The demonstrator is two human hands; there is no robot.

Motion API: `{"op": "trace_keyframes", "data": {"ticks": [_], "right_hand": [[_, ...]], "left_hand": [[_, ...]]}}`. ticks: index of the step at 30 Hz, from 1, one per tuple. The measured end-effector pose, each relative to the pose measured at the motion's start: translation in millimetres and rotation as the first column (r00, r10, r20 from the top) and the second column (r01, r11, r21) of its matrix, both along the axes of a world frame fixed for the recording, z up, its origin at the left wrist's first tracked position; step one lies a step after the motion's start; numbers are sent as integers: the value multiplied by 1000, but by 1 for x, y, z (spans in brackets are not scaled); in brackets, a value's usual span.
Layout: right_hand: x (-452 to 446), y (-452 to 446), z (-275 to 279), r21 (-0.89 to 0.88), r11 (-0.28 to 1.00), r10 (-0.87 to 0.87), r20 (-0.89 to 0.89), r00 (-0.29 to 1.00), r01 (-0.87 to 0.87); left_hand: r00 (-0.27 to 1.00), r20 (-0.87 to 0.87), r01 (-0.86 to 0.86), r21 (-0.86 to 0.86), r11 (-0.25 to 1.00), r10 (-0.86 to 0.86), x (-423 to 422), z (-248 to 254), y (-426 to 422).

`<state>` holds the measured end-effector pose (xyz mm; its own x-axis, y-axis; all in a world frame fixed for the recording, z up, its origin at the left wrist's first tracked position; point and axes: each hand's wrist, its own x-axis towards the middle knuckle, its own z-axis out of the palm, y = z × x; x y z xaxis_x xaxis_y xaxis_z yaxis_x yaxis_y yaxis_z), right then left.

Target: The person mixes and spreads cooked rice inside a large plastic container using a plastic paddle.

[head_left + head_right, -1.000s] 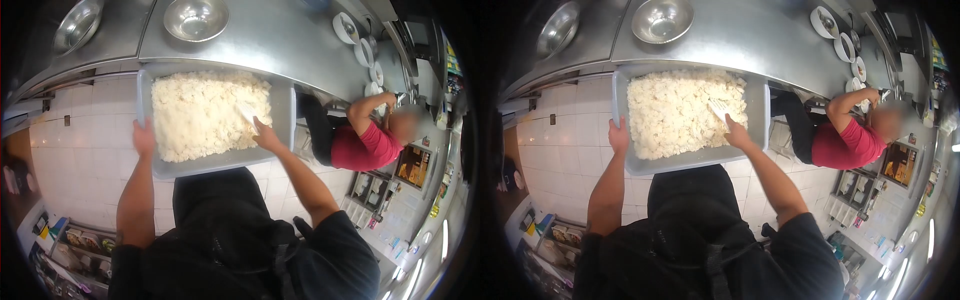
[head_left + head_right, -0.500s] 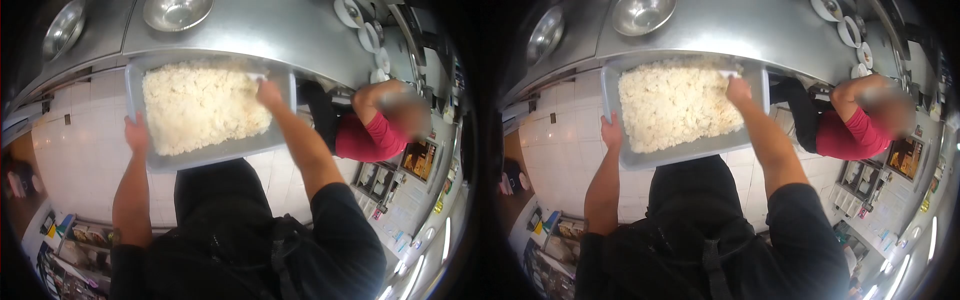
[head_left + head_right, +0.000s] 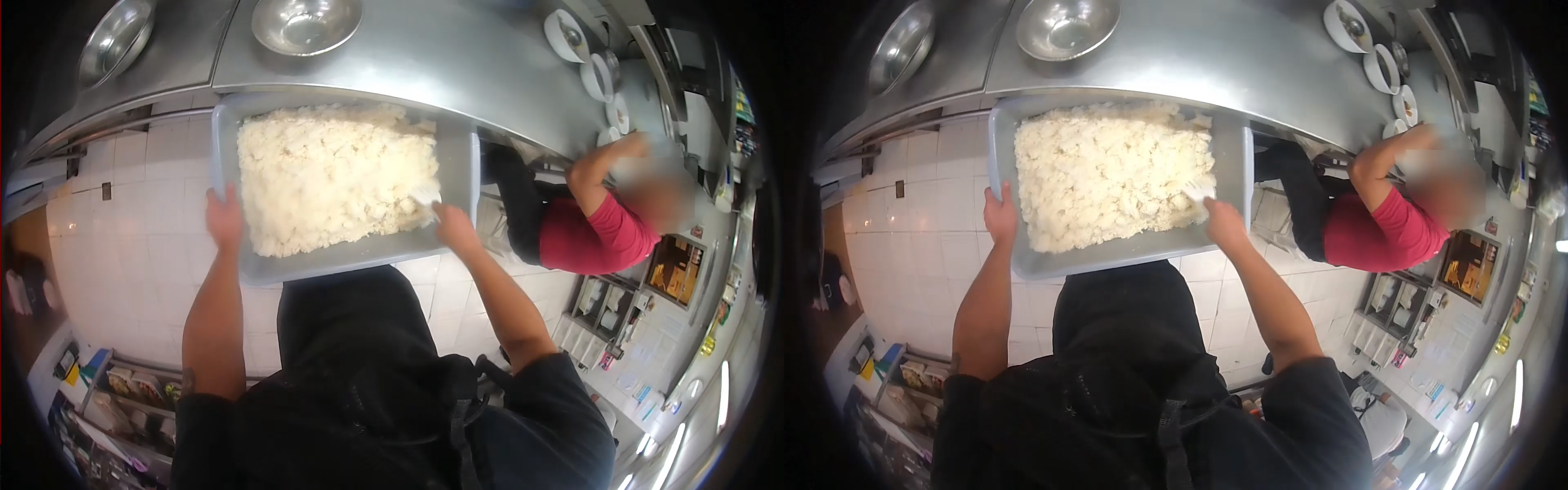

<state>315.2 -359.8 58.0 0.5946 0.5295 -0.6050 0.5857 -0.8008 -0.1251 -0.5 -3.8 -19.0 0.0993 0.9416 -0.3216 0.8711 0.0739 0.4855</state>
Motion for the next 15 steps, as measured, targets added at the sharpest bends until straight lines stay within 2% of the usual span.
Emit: {"op": "trace_keyframes", "data": {"ticks": [3,5,6,7,8,9,10,11,12,13,14,15], "right_hand": [[18,36,-24,-11,999,-33,-22,999,33],[25,26,-35,26,946,-311,-193,931,322],[17,11,-57,40,943,-319,-171,932,330],[1,-8,-100,195,845,-463,-201,863,498],[-9,-17,-120,336,695,-578,-265,772,636],[-15,-4,-94,355,692,-571,-263,778,629],[-23,4,-67,215,491,-733,-422,534,844],[-29,11,-42,28,244,-821,-525,222,969],[-24,8,-27,39,230,-823,-526,216,972],[-10,-5,-11,151,575,-696,-425,578,804],[5,-16,5,205,843,-436,-285,854,498],[18,-19,24,206,960,-161,-139,977,187]], "left_hand": [[999,-31,21,25,999,-20,2,1,3],[999,-13,50,47,998,-49,3,4,-9],[999,18,26,16,1000,-26,6,8,-8],[999,49,-6,-10,1000,6,8,13,-4],[998,68,-9,4,1000,9,7,13,-2],[998,67,-10,-4,1000,10,4,6,-1],[998,59,-3,-15,1000,4,-1,-1,0],[998,66,10,-6,1000,-10,-5,-6,2],[1000,29,7,24,1000,-7,-6,-13,2],[1000,-6,0,48,999,1,-4,-17,1],[1000,5,-2,43,999,2,-2,-19,1],[999,38,8,61,998,-11,-2,-19,1]]}}
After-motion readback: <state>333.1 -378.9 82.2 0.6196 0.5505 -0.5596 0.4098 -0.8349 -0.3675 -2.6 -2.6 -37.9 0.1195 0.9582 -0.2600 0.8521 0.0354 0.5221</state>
